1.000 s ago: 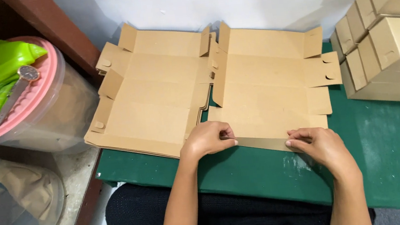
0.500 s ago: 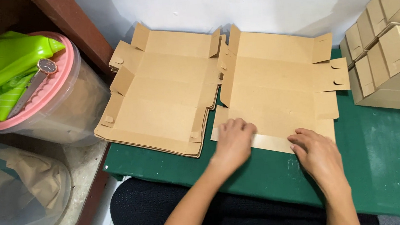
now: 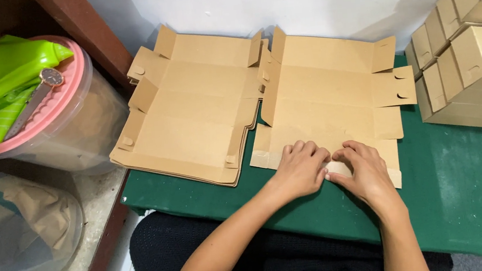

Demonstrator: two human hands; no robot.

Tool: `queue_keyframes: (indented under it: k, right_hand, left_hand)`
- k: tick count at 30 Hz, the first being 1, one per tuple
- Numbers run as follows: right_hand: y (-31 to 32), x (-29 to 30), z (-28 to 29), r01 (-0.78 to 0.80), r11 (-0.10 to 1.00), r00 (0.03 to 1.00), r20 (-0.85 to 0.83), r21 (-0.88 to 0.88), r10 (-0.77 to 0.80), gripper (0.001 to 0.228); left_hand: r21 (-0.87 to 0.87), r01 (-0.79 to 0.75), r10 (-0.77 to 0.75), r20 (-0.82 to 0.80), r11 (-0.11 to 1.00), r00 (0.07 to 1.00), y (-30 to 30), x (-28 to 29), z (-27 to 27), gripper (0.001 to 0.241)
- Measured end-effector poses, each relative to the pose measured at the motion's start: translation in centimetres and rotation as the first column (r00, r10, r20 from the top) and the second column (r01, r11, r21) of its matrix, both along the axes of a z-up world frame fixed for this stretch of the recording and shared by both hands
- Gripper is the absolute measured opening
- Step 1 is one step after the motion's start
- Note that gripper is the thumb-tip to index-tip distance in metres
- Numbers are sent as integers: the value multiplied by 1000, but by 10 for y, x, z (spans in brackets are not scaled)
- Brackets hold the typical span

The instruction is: Folding flat cardboard templates into boxes and stacking them.

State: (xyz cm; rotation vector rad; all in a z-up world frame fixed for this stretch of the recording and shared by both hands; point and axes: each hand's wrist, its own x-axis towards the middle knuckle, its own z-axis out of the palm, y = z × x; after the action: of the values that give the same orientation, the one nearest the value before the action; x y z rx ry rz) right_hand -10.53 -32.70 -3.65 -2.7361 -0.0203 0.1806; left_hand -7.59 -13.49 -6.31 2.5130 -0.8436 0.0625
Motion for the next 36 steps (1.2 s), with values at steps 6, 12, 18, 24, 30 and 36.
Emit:
queue_keyframes:
  k: [6,12,18,24,30,36]
  right_hand:
    - [-13,-5,-10,-52,974,996,80,222,34,45]
    - [-15,-13,-30,-153,970,945,314,187,88,21]
    - [19,-47,-59,-123,992,881,459,-8,113,37]
    - [-1,-67,-12,-87,996,996,-13,0,87,60]
    - [-37,-80,-6,89,996,996,-2,19,-89,58]
    - [-34,-77,-40,98,990,984,162,-101,-81,55]
  left_hand:
    - [-57,191,-189,36,980,981,9,29,9,30]
    - [-78,148,-138,126,986,982,3,28,0,24]
    - [-96,4,22,270,995,963,-11,12,-5,15]
    - [-60,59,-44,216,997,975,-4,13,-1,31]
    - [-32,60,-53,174,998,983,-7,14,3,33]
    - [25,41,-47,292,999,955,-59,9,4,37]
